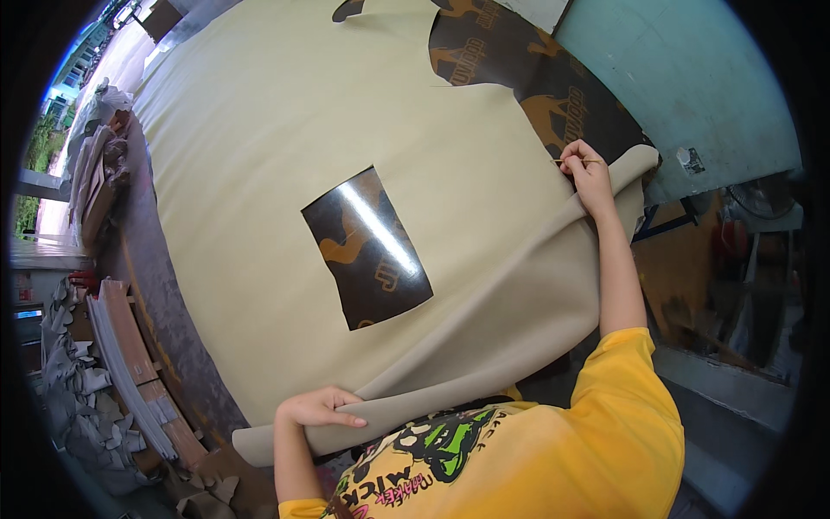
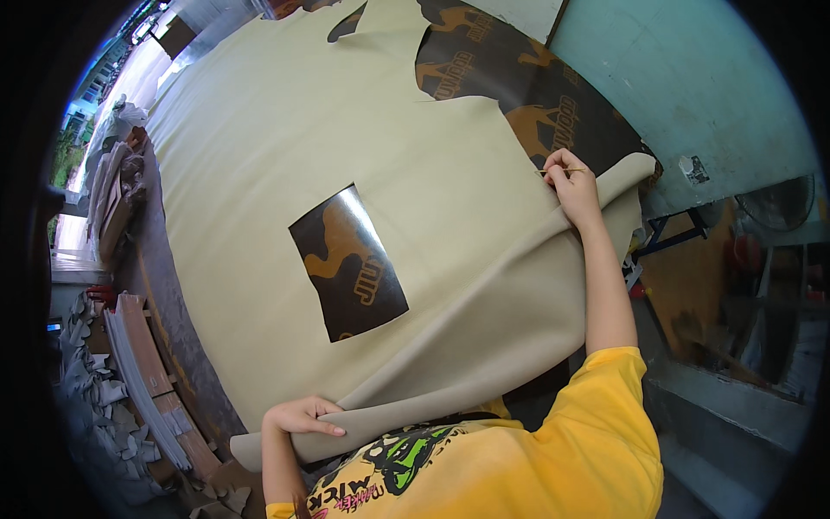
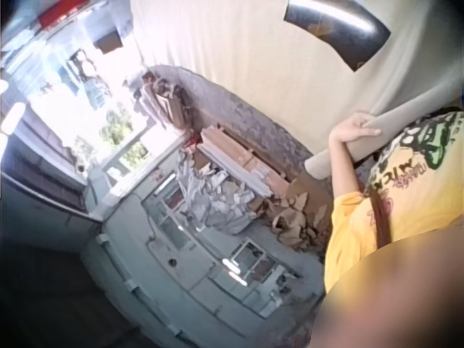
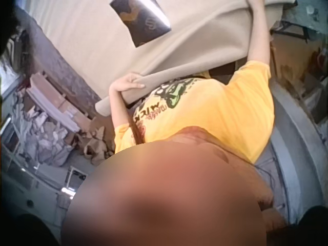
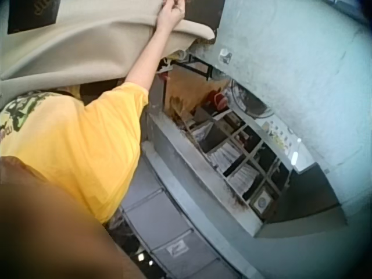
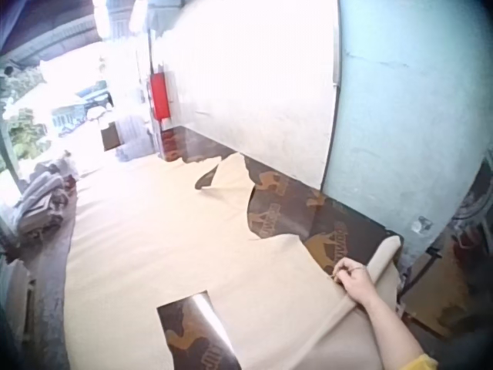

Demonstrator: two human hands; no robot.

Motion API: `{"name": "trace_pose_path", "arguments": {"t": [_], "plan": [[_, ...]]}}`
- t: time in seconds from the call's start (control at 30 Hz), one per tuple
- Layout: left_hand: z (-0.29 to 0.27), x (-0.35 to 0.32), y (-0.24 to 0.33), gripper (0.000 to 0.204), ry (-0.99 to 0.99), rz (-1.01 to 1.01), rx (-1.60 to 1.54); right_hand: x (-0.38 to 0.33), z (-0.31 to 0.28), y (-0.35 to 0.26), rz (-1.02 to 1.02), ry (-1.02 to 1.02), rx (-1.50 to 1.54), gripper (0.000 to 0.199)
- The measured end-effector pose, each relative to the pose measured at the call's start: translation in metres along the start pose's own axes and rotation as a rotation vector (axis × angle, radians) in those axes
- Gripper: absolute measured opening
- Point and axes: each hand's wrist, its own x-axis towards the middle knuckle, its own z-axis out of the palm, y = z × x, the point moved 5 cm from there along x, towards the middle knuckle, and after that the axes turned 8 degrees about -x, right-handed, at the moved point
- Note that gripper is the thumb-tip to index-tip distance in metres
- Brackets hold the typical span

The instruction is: The person uses a small knife to cut a large sheet of beige fabric laid on a table. They repeatedly lift and fold the fabric to access new sections while cutting along the edges. The cut pieces remain on the table as the work continues.

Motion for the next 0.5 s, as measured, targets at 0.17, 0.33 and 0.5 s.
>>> {"name": "trace_pose_path", "arguments": {"t": [0.17, 0.33, 0.5], "plan": [[0.002, -0.001, -0.001, 0.037, 0.012, -0.002, -0.041, -0.010, -0.002, -0.004, -0.029, -0.090, -0.075, 0.013], [0.002, -0.003, 0.001, 0.038, 0.026, 0.009, -0.042, -0.018, -0.017, 0.003, 0.025, 0.020, -0.140, 0.015], [0.001, -0.003, 0.002, 0.040, 0.036, 0.010, 0.020, -0.008, -0.003, 0.004, 0.011, -0.022, -0.102, 0.017]]}}
